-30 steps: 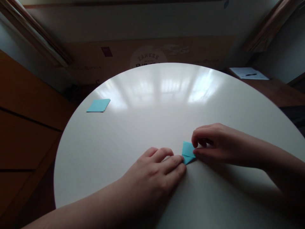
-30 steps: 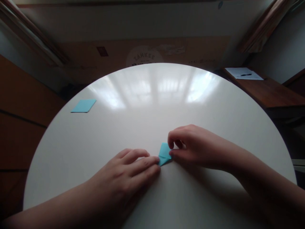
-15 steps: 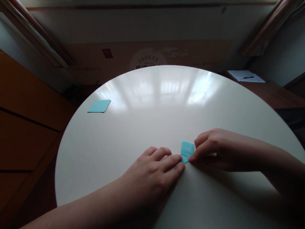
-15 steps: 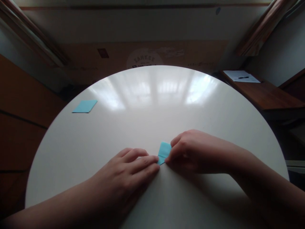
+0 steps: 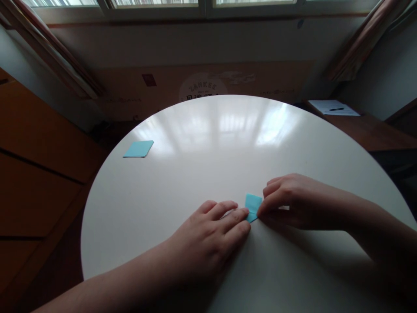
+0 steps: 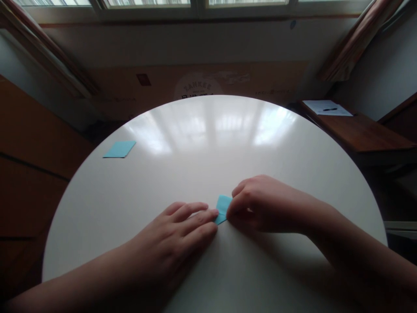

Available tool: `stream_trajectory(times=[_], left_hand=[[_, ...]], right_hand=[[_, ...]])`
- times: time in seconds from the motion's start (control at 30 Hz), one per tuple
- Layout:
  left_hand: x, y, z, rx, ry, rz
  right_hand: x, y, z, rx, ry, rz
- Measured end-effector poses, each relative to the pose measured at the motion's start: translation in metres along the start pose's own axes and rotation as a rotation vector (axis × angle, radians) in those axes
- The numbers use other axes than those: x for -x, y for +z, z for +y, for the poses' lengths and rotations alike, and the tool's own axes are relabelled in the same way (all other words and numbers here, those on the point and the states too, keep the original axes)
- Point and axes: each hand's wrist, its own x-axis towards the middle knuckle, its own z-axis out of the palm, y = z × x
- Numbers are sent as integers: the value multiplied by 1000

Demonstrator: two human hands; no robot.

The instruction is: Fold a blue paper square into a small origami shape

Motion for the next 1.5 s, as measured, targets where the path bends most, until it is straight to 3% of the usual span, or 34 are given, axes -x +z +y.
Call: stream_trajectory(times=[0.3,0.53,0.8,0.97,1.27,1.43,1.5], left_hand=[[1,6,6,38,-32,26],[2,1,-14,34,143,66],[0,-4,-21,-22,219,166],[-1,-5,-24,-78,173,287],[-3,-8,-17,-51,187,154],[-1,1,-20,-102,130,225],[0,3,-21,-124,97,193]], right_hand=[[-5,9,-7,119,28,95],[-9,12,-26,203,127,102],[-7,13,-25,156,-4,94],[-7,14,-23,205,-73,63],[-5,12,-21,229,-141,105],[-3,14,-17,232,-130,95],[-2,16,-15,211,-127,89]])
